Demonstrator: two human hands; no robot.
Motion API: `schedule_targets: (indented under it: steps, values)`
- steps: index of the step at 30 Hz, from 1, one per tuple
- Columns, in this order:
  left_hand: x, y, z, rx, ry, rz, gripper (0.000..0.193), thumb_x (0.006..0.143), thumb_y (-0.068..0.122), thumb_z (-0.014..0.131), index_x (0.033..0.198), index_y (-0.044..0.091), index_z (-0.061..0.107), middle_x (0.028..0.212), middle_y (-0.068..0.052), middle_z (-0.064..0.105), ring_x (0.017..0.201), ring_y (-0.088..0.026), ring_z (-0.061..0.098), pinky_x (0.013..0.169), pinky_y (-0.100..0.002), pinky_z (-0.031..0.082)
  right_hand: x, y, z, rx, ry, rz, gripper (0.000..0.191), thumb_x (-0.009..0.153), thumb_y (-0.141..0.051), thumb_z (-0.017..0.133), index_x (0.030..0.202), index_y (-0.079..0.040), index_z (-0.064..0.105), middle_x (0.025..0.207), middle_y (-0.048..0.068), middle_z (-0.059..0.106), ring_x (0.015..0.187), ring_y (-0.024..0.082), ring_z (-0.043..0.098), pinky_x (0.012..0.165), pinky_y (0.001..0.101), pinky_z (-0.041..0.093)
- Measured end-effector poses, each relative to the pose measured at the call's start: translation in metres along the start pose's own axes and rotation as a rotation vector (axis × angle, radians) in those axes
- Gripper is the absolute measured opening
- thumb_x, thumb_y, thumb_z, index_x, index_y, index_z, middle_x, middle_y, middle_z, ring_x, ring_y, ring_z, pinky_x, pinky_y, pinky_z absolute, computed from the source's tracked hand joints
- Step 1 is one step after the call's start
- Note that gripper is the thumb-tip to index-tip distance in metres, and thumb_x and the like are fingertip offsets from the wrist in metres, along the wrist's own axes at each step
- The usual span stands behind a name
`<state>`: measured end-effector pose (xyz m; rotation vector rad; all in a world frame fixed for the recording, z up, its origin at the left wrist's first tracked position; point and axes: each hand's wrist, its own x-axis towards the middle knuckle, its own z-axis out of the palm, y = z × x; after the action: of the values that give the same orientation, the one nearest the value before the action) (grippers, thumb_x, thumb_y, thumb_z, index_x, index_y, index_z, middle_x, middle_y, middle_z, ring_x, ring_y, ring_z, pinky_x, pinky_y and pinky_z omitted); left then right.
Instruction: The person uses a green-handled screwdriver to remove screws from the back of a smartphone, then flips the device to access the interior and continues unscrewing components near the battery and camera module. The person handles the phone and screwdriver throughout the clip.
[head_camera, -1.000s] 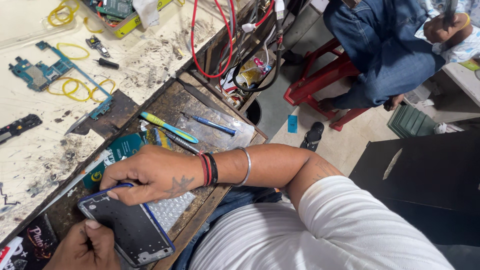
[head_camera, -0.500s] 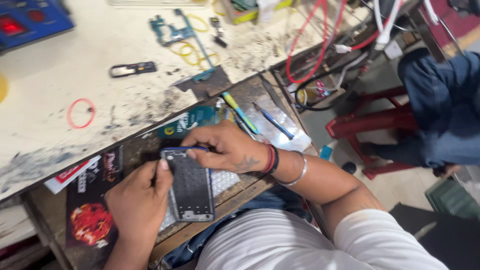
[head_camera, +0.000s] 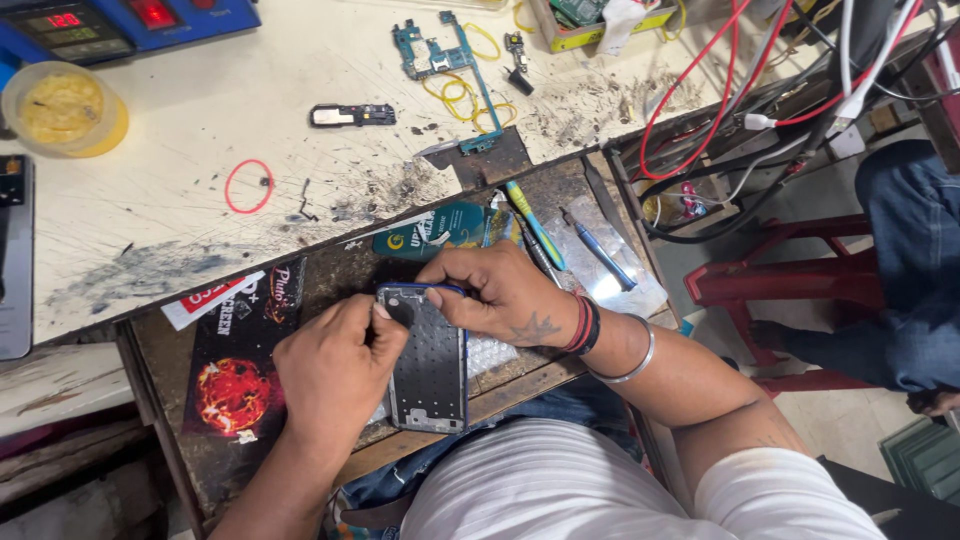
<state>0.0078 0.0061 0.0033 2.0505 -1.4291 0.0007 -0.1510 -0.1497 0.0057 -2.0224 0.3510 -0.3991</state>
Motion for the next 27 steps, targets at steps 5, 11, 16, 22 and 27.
schedule_targets:
  steps: [5,11,16,22,27]
  values:
    - [0.0,0.003,-0.002,0.07,0.04,0.04,0.022,0.084,0.017,0.07,0.068,0.008,0.058,0.067,-0.011,0.064,0.06,-0.033,0.064,0.053,-0.046,0.05,0.0,0.0,0.002,-0.044,0.016,-0.048,0.018,0.099,-0.024,0.066,0.106,-0.008,0.071,0.073,0.008,0.067,0.061,0.017,0.067,0.056,0.0309,0.049]
    - [0.001,0.003,-0.005,0.036,0.04,0.044,0.016,0.084,0.015,0.069,0.072,0.007,0.062,0.069,-0.011,0.065,0.06,-0.032,0.065,0.054,-0.045,0.052,0.001,0.001,0.001,0.038,0.029,-0.029,0.02,0.1,-0.022,0.066,0.108,-0.005,0.071,0.072,0.004,0.068,0.059,0.011,0.064,0.054,0.0284,0.049]
    - [-0.002,-0.001,-0.003,-0.12,0.065,-0.042,0.016,0.093,0.02,0.068,0.085,0.008,0.071,0.075,-0.012,0.069,0.064,-0.032,0.066,0.057,-0.04,0.052,-0.003,0.007,-0.005,0.358,0.026,0.213,0.023,0.103,-0.021,0.061,0.111,-0.001,0.069,0.069,-0.004,0.061,0.053,0.002,0.054,0.047,0.0211,0.043]
    - [0.0,-0.025,0.016,-1.071,-0.512,-0.408,0.039,0.101,0.037,0.061,0.108,0.001,0.074,0.083,-0.004,0.07,0.071,-0.01,0.06,0.06,-0.029,0.049,0.003,-0.009,-0.015,0.474,0.024,0.248,0.027,0.105,-0.024,0.06,0.115,0.0,0.069,0.076,-0.005,0.064,0.054,0.001,0.056,0.048,0.0193,0.046]
    - [-0.004,-0.027,0.029,-1.328,-0.743,-0.481,0.057,0.101,0.047,0.053,0.115,-0.005,0.072,0.095,-0.01,0.077,0.081,-0.014,0.072,0.072,-0.03,0.059,0.0,-0.005,-0.023,0.09,0.02,0.051,0.029,0.105,-0.024,0.06,0.124,-0.005,0.073,0.075,0.001,0.073,0.058,0.006,0.063,0.054,0.0241,0.053]
